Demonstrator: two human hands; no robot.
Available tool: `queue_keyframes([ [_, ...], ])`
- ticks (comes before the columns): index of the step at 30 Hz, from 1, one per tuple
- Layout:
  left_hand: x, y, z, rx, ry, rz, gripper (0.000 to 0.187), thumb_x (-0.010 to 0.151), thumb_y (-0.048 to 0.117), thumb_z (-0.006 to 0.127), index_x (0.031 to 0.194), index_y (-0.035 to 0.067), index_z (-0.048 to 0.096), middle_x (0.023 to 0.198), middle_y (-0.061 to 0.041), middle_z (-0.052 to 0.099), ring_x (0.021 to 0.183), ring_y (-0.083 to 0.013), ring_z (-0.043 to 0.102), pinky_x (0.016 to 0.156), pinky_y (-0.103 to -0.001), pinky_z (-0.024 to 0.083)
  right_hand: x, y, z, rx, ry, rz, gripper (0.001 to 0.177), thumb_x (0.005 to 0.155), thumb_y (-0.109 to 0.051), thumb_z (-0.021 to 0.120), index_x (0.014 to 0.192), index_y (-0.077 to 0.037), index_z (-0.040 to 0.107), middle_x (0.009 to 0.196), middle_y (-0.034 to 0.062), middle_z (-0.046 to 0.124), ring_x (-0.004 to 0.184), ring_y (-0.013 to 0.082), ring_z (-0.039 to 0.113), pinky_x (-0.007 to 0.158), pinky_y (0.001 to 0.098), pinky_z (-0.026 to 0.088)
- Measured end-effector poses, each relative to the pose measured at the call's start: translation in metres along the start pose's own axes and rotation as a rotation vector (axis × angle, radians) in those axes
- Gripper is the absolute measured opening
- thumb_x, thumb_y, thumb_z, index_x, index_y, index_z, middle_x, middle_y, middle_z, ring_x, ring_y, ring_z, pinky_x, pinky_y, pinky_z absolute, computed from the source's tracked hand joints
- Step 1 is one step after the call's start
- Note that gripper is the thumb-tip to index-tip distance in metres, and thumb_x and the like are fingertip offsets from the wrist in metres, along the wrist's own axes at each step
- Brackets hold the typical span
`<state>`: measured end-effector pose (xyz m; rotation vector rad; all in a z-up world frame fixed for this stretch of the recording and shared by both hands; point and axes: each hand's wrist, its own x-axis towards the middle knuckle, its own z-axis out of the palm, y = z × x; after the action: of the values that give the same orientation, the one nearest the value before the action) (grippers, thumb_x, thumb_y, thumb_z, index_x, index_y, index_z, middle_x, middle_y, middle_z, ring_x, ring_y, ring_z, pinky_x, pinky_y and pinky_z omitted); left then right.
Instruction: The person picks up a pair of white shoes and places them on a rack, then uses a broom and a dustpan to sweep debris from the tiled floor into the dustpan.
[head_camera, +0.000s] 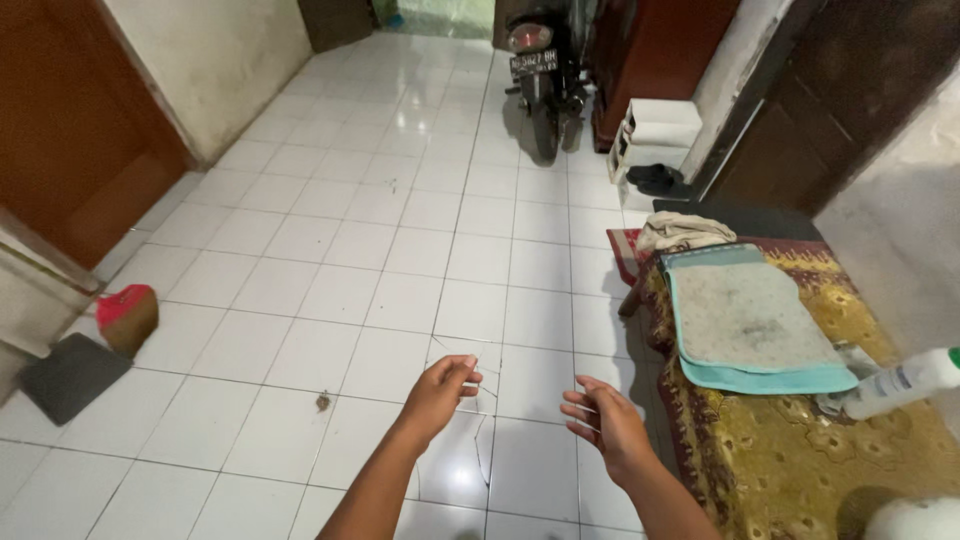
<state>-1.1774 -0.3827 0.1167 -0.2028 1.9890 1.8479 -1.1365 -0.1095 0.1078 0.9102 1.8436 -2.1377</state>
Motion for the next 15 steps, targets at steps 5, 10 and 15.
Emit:
queue_keyframes([
  [5, 0.055, 0.010, -0.011, 0.012, -0.008, -0.039, 0.051, 0.097, 0.051, 0.051, 0.128, 0.013, 0.065, 0.113, -0.003, 0.074, 0.107, -0.0155, 0.070, 0.102, -0.037, 0.050, 0.045, -0.020, 0.023, 0.025, -0.010, 0.017, 0.041, 0.103, -0.025, 0.044, 0.139, -0.010, 0.058, 0.115, 0.0090, 0.071, 0.105, 0.0220, 0.071, 0.091, 0.0376, 0.058],
  [10, 0.119, 0.012, -0.043, -0.008, -0.015, -0.090, 0.051, 0.097, 0.051, 0.051, 0.129, 0.013, 0.064, 0.113, -0.003, 0.075, 0.107, -0.0159, 0.071, 0.101, -0.034, 0.050, 0.094, -0.046, 0.073, -0.016, -0.025, 0.011, 0.044, 0.100, -0.025, 0.045, 0.139, -0.011, 0.058, 0.119, 0.0104, 0.072, 0.109, 0.0226, 0.071, 0.095, 0.0385, 0.058],
  [15, 0.191, 0.031, -0.098, -0.016, 0.006, -0.113, 0.052, 0.097, 0.053, 0.051, 0.130, 0.015, 0.063, 0.114, -0.002, 0.075, 0.106, -0.0153, 0.070, 0.098, -0.034, 0.051, 0.149, -0.084, 0.141, -0.038, -0.046, -0.007, 0.046, 0.101, -0.031, 0.047, 0.139, -0.008, 0.059, 0.122, 0.0112, 0.071, 0.111, 0.0237, 0.070, 0.096, 0.0391, 0.057],
])
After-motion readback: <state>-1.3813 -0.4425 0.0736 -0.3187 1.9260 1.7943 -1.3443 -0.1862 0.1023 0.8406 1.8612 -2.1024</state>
